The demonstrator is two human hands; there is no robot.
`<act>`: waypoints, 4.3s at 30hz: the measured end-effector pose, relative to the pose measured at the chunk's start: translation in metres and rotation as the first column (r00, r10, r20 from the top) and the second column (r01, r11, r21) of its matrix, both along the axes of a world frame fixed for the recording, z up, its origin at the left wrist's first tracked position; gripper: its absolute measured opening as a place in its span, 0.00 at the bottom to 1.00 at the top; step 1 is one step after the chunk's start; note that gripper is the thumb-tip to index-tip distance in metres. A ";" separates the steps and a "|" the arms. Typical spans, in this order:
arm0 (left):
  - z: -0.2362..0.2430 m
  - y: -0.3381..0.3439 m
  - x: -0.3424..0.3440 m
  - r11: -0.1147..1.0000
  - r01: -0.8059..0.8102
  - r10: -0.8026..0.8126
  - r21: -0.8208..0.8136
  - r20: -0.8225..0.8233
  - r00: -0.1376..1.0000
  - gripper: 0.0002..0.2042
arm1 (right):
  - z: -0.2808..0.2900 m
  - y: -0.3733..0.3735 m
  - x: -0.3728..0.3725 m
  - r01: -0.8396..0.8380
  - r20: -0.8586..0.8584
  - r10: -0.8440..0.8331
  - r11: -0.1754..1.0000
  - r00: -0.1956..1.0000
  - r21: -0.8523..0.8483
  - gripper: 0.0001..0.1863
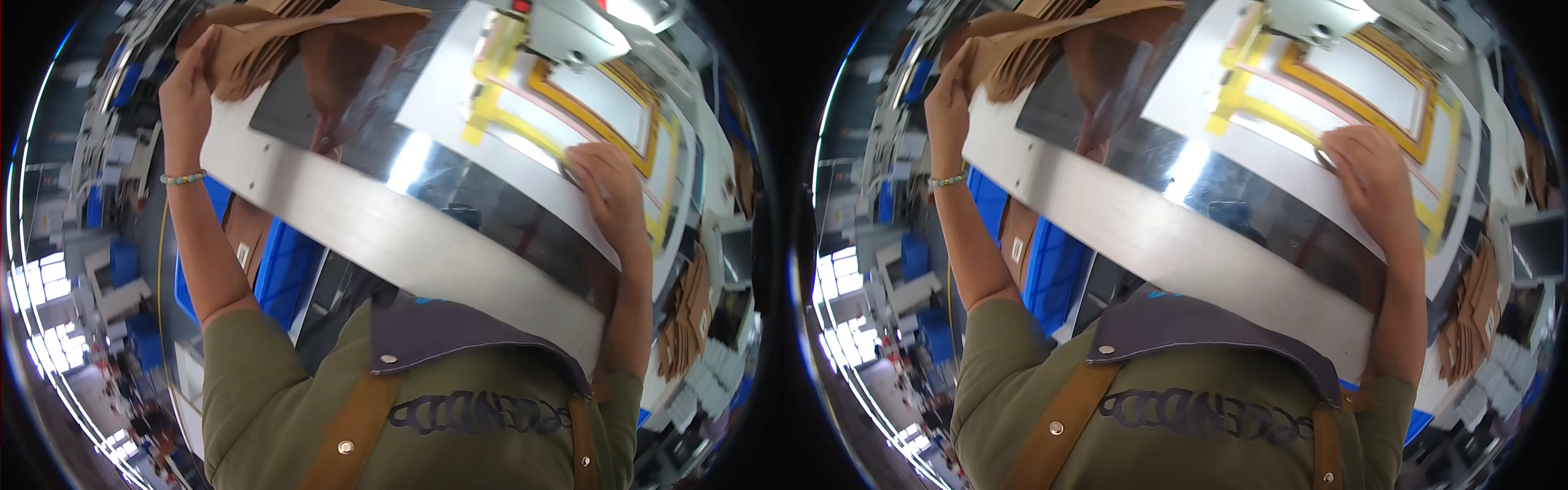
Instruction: Stitching a leather label onto a brown leather piece using an industrial sewing machine.
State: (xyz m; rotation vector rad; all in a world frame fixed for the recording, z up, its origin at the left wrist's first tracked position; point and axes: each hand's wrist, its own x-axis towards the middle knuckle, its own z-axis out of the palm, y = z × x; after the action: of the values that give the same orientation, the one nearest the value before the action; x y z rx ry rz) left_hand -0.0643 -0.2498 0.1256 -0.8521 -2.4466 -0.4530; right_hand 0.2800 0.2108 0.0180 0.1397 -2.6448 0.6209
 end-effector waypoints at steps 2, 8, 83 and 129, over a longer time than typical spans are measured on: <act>0.010 -0.058 0.014 0.935 0.068 -0.127 0.349 0.150 0.981 0.24 | -0.001 -0.006 -0.003 -0.032 0.028 0.033 0.999 0.999 -0.026 0.10; -0.053 -0.213 0.087 0.702 -0.375 -0.022 0.606 0.544 0.839 0.30 | -0.001 -0.008 -0.001 -0.006 0.093 0.007 1.000 0.996 -0.011 0.11; -0.125 0.279 0.114 0.726 0.564 -0.660 0.393 0.628 0.411 0.07 | 0.002 0.022 -0.056 0.072 0.062 -0.060 0.976 0.996 -0.206 0.08; -0.135 0.293 0.093 0.614 0.736 -0.654 -0.286 0.338 0.677 0.39 | -0.001 0.082 -0.113 0.360 0.489 -0.122 0.828 0.864 -0.429 0.13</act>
State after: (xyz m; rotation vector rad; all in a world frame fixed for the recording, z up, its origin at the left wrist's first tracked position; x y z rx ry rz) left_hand 0.0290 0.0428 -0.0093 -2.0796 -2.3176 -0.2983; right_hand 0.1671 0.2931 0.0166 -0.5651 -2.7234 1.3677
